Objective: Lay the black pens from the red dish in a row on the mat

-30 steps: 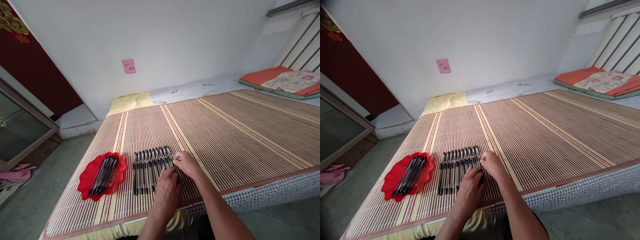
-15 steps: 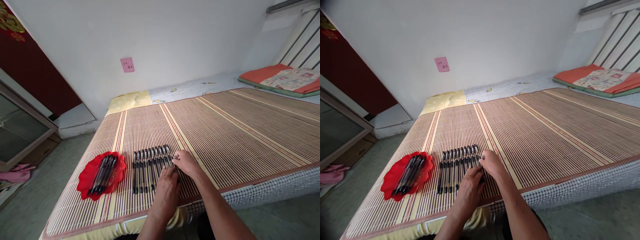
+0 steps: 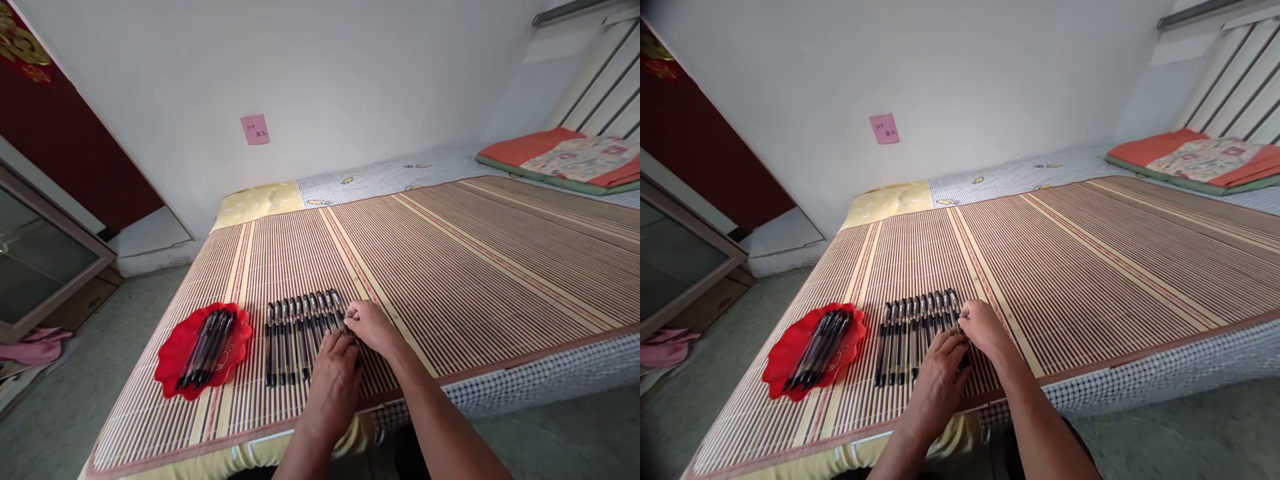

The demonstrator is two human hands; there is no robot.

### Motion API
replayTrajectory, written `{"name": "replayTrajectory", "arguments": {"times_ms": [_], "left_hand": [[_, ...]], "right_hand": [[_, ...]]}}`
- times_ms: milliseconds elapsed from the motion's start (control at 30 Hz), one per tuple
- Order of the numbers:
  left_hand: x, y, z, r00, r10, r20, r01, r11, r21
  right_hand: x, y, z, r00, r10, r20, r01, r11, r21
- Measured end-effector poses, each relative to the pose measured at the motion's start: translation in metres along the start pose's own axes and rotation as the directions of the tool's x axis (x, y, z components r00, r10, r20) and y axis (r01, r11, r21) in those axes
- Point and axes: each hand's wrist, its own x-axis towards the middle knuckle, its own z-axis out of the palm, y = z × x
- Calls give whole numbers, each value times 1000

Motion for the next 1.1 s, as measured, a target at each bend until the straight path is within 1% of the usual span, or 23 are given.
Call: {"name": "replayTrajectory", "arguments": {"times_ms": [167, 233, 300, 333, 400, 467, 567, 667, 800, 933, 1033, 1100], "left_hand": [[-1, 1, 0, 1000, 3, -26, -4, 1000, -14], [-1, -1, -3, 997, 18, -80, -21, 999, -30], [-1, -7, -7, 984, 24, -179, -30, 999, -32], [-1, -11, -10, 971, 13, -238, -20, 999, -28], [-1, -22, -18, 935, -39, -352, 33, 999, -24], [-2, -33, -27, 886, -104, -451, 98, 994, -37], [-4, -46, -38, 825, -162, -542, 147, 987, -73], [-5, -54, -45, 797, -184, -574, 161, 983, -91], [-6, -59, -48, 771, -199, -605, 173, 980, -103], [-6, -62, -48, 762, -200, -616, 175, 979, -100], [-6, -63, -48, 762, -209, -613, 181, 978, -109], [-6, -64, -48, 761, -214, -613, 183, 977, -113]], "right_hand": [[2, 5, -1, 1000, -1, 5, 1, 1000, -20], [4, 8, -4, 998, -9, -67, 7, 1000, -27], [6, 11, -8, 984, -52, -169, 50, 999, -19], [7, 11, -9, 975, -89, -201, 89, 996, -12], [9, 10, -11, 966, -173, -193, 174, 985, -13], [11, 8, -9, 967, -221, -127, 217, 975, -41], [13, 2, -5, 975, -220, -42, 215, 971, -100], [17, -4, -2, 972, -230, -54, 223, 968, -119], [24, -11, -1, 949, -301, -91, 285, 946, -155], [37, -16, 0, 939, -344, -27, 333, 923, -191], [45, -17, 1, 936, -350, 33, 349, 913, -211], [48, -17, 2, 935, -351, 49, 353, 908, -225]]}}
